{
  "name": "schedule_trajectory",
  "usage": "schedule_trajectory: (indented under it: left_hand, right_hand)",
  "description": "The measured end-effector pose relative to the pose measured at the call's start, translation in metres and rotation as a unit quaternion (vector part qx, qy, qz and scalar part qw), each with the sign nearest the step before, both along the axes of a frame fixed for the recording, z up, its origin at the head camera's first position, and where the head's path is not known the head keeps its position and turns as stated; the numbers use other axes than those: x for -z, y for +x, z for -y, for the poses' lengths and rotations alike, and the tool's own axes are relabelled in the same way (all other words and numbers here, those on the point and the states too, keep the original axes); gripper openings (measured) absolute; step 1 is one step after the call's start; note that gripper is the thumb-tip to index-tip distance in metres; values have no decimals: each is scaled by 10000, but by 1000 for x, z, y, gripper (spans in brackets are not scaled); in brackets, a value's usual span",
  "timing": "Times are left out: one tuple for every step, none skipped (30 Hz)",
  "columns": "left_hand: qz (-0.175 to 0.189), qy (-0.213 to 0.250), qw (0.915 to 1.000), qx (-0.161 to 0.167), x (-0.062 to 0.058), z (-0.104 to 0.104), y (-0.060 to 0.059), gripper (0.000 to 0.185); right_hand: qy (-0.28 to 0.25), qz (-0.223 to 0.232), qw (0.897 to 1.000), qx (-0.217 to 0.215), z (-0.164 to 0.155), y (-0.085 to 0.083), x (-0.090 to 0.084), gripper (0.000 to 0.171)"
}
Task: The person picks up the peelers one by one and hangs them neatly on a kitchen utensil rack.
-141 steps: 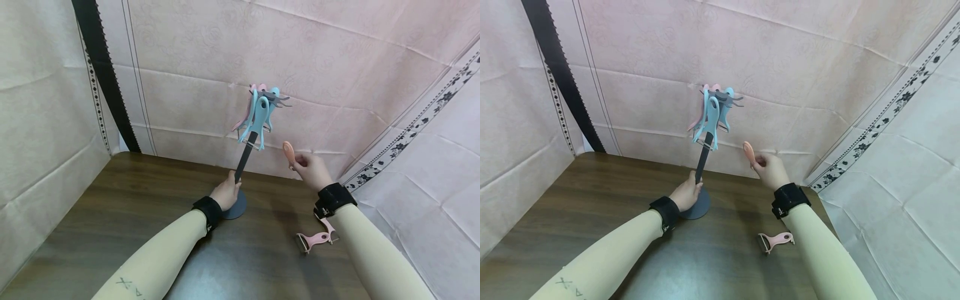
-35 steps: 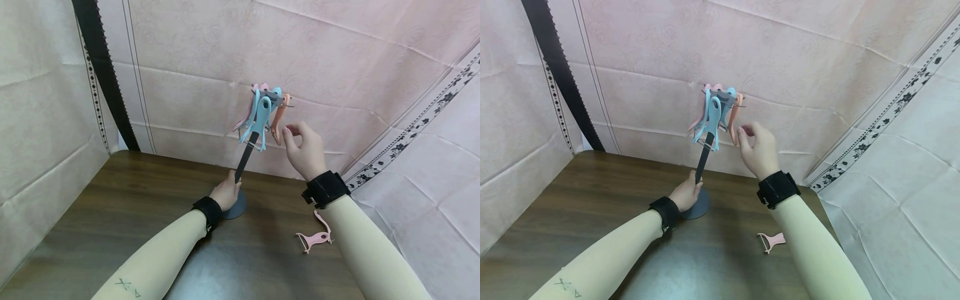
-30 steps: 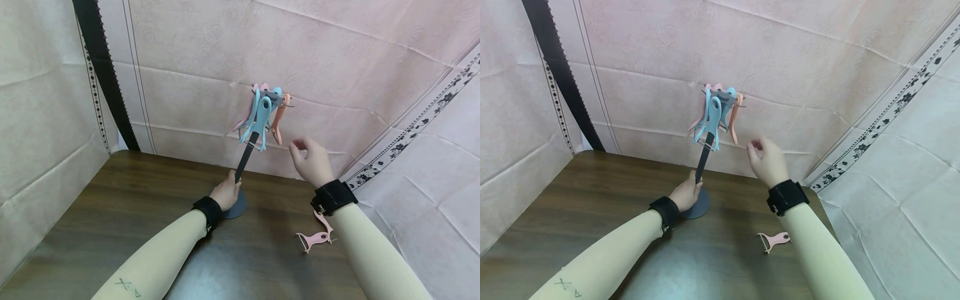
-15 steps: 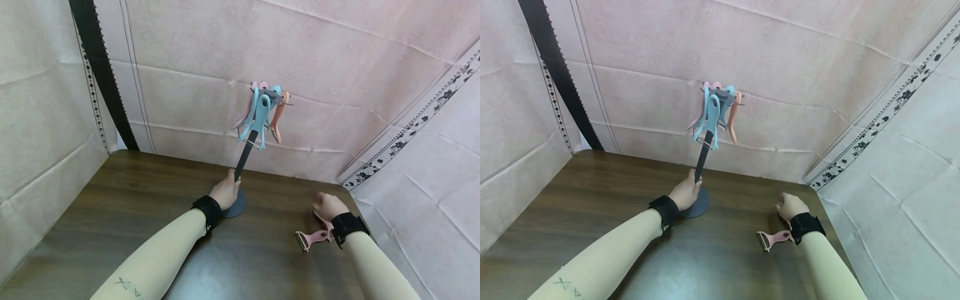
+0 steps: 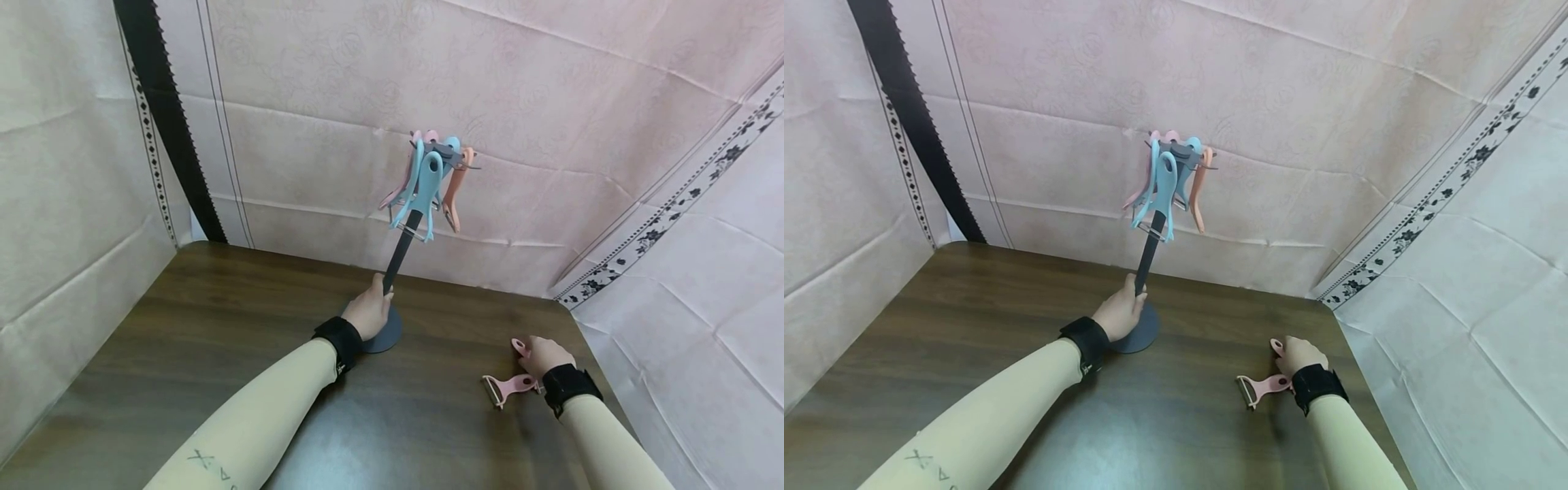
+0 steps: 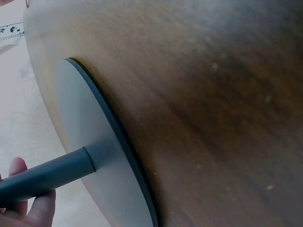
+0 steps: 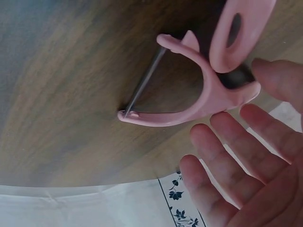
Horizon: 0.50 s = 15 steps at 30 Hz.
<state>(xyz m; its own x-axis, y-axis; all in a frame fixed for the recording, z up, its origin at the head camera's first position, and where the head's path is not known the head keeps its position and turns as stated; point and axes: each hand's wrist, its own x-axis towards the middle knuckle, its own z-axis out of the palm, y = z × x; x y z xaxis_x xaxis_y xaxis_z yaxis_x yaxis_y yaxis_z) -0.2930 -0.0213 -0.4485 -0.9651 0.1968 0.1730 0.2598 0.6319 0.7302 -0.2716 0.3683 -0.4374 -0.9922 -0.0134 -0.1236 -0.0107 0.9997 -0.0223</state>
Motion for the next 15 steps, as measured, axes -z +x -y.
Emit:
schedule_trajectory:
  left_hand:
    - [-11,-15,10000,-6,0,0,0,26]
    - [-23,-19,10000,-11,0,0,0,26]
    - [-31,-32,10000,-17,0,0,0,26]
    - [-30,-39,10000,-19,0,0,0,26]
    - [-30,-31,10000,-16,0,0,0,26]
    - [-28,-22,10000,-14,-1,0,0,25]
    - [-26,-22,10000,-18,-1,0,0,25]
    - [-26,-31,10000,-24,-1,0,0,25]
    - [-22,-34,10000,-28,-1,0,0,25]
    - [-14,-38,10000,-32,0,0,0,26]
    - [-14,-44,10000,-37,0,0,0,26]
    - [-8,-50,10000,-43,0,0,0,26]
    - [-10,-56,10000,-48,0,-1,0,26]
    - [-12,-59,10000,-51,0,-1,0,27]
    - [-11,-53,10000,-57,0,-1,0,27]
  right_hand:
    - [-4,-21,10000,7,0,0,0,17]
    - [-16,-25,10000,19,-1,0,1,16]
    - [-21,-41,10000,36,-1,0,1,15]
    - [-28,-34,10000,68,-2,0,2,14]
    - [-36,-17,9999,100,-3,0,2,13]
    - [-32,-20,9999,143,-4,1,3,12]
    - [-26,-18,9998,186,-4,1,4,12]
    - [-19,-21,9997,231,-5,2,5,12]
    - [-10,-32,9996,267,-6,2,6,12]
    - [-3,-39,9996,295,-6,3,6,12]
    - [11,-60,9995,309,-7,3,7,12]
    - [21,-85,9994,320,-7,3,8,13]
    - [27,-94,9994,323,-7,3,8,13]
    - [35,-96,9994,327,-7,3,8,13]
    - [39,-110,9994,318,-7,3,8,12]
